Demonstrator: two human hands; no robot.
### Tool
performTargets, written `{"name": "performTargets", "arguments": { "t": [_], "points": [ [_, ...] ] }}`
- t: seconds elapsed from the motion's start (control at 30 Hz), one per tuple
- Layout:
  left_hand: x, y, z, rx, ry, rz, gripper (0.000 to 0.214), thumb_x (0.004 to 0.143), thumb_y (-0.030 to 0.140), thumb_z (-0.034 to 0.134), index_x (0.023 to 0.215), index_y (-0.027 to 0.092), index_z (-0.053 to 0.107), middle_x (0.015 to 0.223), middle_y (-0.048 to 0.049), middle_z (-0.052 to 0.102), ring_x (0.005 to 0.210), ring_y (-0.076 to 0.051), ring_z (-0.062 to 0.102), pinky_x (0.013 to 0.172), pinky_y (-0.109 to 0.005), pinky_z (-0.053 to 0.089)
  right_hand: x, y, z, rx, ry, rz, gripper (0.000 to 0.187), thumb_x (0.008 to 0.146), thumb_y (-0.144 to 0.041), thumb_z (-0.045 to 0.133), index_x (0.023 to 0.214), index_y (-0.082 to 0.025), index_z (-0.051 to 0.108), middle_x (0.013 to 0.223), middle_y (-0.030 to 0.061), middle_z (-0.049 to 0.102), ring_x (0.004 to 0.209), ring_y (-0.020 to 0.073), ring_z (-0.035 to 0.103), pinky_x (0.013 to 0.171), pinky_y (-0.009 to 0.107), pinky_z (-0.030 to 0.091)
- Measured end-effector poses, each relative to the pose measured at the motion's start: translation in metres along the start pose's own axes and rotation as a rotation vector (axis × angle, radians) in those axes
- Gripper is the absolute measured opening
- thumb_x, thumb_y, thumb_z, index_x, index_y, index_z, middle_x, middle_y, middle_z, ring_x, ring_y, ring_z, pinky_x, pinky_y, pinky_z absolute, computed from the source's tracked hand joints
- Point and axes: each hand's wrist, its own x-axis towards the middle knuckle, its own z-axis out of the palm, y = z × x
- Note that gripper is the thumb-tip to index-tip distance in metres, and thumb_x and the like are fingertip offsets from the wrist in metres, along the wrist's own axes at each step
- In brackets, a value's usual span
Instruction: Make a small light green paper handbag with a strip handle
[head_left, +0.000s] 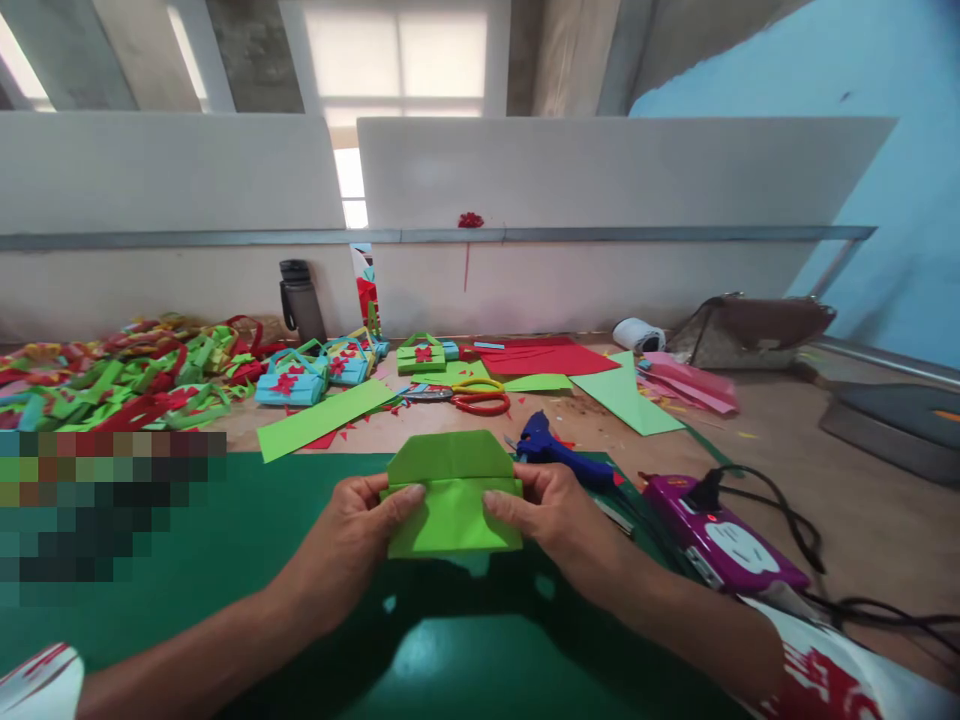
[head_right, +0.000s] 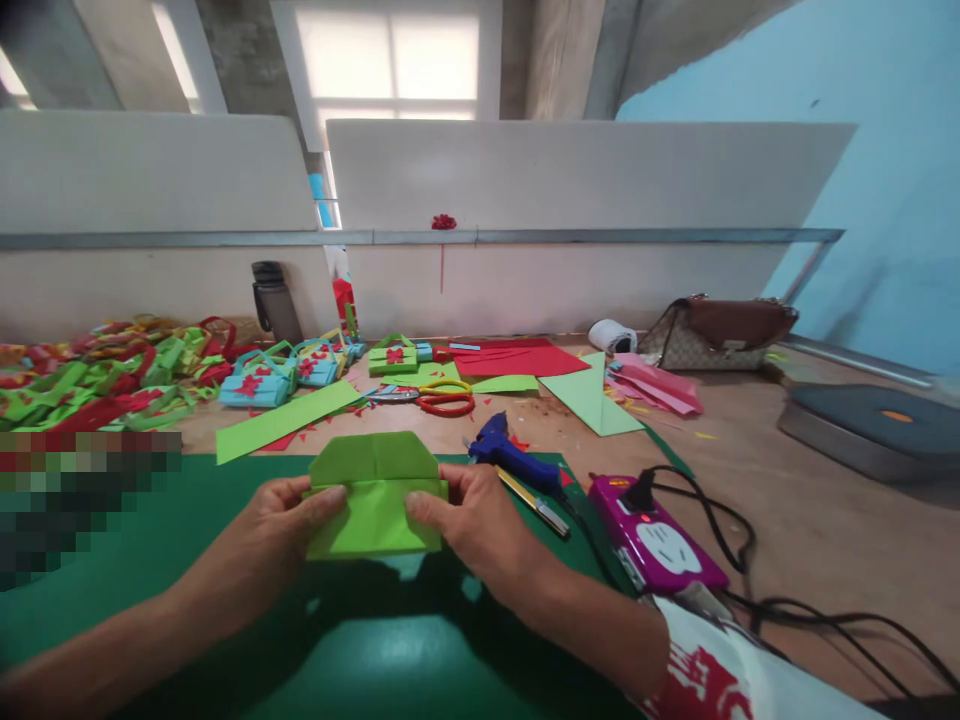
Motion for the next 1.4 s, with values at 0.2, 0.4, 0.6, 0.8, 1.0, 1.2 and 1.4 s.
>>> {"name": "performTargets", "arguments": {
  "t": [0.2, 0.4, 0.6, 0.8, 1.0, 1.2, 1.4],
  "points": [
    [-0.001, 0.004, -0.001, 0.060, -0.103, -0.113, 0.029, 0.079, 0.033, 0.064, 0.096, 0.010, 0.065, 0.087, -0.0120, 0.071, 0.069, -0.020, 0.068, 0.051, -0.023, 0.052, -0.001, -0.004, 0.000, -0.039, 0.064, -0.049, 0.029, 0.071, -0.036, 0.069, 0.092, -0.016, 0.069, 0.074, 0.0015, 0.068, 0.067, 0.0163, 0.062, 0.064, 0.027, 0.049],
    [0.002, 0.002, -0.002, 0.065, -0.195, -0.126, 0.027, 0.077, 0.030, 0.067, 0.095, 0.010, 0.066, 0.083, -0.0105, 0.070, 0.067, -0.017, 0.068, 0.055, -0.021, 0.051, 0.000, -0.003, -0.001, -0.058, 0.049, -0.065, 0.029, 0.073, -0.034, 0.068, 0.095, -0.015, 0.068, 0.074, 0.0015, 0.067, 0.065, 0.0149, 0.060, 0.063, 0.027, 0.048],
    [0.002, 0.003, -0.002, 0.123, -0.154, -0.090, 0.026, 0.073, 0.025, 0.070, 0.094, 0.009, 0.067, 0.083, -0.0106, 0.072, 0.071, -0.019, 0.068, 0.059, -0.023, 0.052, 0.002, 0.002, -0.003, -0.078, 0.053, -0.069, 0.030, 0.073, -0.036, 0.068, 0.096, -0.016, 0.067, 0.069, -0.0009, 0.063, 0.053, 0.0082, 0.050, 0.046, 0.018, 0.040],
    [0.000, 0.006, -0.001, 0.210, -0.142, -0.076, 0.031, 0.071, 0.025, 0.070, 0.097, 0.010, 0.066, 0.085, -0.0101, 0.072, 0.076, -0.020, 0.067, 0.064, -0.025, 0.052, 0.003, 0.005, -0.004, -0.069, 0.066, -0.057, 0.036, 0.074, -0.047, 0.065, 0.091, -0.016, 0.068, 0.065, -0.0003, 0.061, 0.052, 0.0087, 0.051, 0.043, 0.017, 0.043],
    [-0.001, 0.006, 0.000, 0.263, -0.134, -0.070, 0.033, 0.069, 0.028, 0.071, 0.094, 0.008, 0.066, 0.081, -0.0114, 0.072, 0.075, -0.020, 0.067, 0.064, -0.025, 0.051, 0.002, 0.004, -0.004, -0.079, 0.053, -0.076, 0.038, 0.074, -0.051, 0.064, 0.086, -0.016, 0.070, 0.063, -0.0006, 0.060, 0.049, 0.0075, 0.047, 0.040, 0.016, 0.042],
    [0.001, 0.005, 0.000, 0.265, -0.141, -0.051, 0.031, 0.069, 0.027, 0.072, 0.092, 0.008, 0.067, 0.078, -0.0112, 0.072, 0.073, -0.019, 0.066, 0.064, -0.025, 0.050, 0.002, 0.005, -0.003, -0.021, 0.044, -0.071, 0.038, 0.077, -0.051, 0.061, 0.092, -0.017, 0.070, 0.065, 0.0006, 0.062, 0.055, 0.0113, 0.053, 0.050, 0.022, 0.045],
    [0.001, 0.003, -0.003, 0.116, -0.175, -0.006, 0.033, 0.081, 0.037, 0.061, 0.101, 0.012, 0.065, 0.090, -0.0119, 0.069, 0.075, -0.021, 0.067, 0.059, -0.026, 0.051, 0.002, 0.005, -0.005, -0.052, 0.061, -0.090, 0.031, 0.079, -0.046, 0.061, 0.091, -0.019, 0.071, 0.063, -0.0012, 0.060, 0.055, 0.0117, 0.052, 0.052, 0.023, 0.042]
  ]
}}
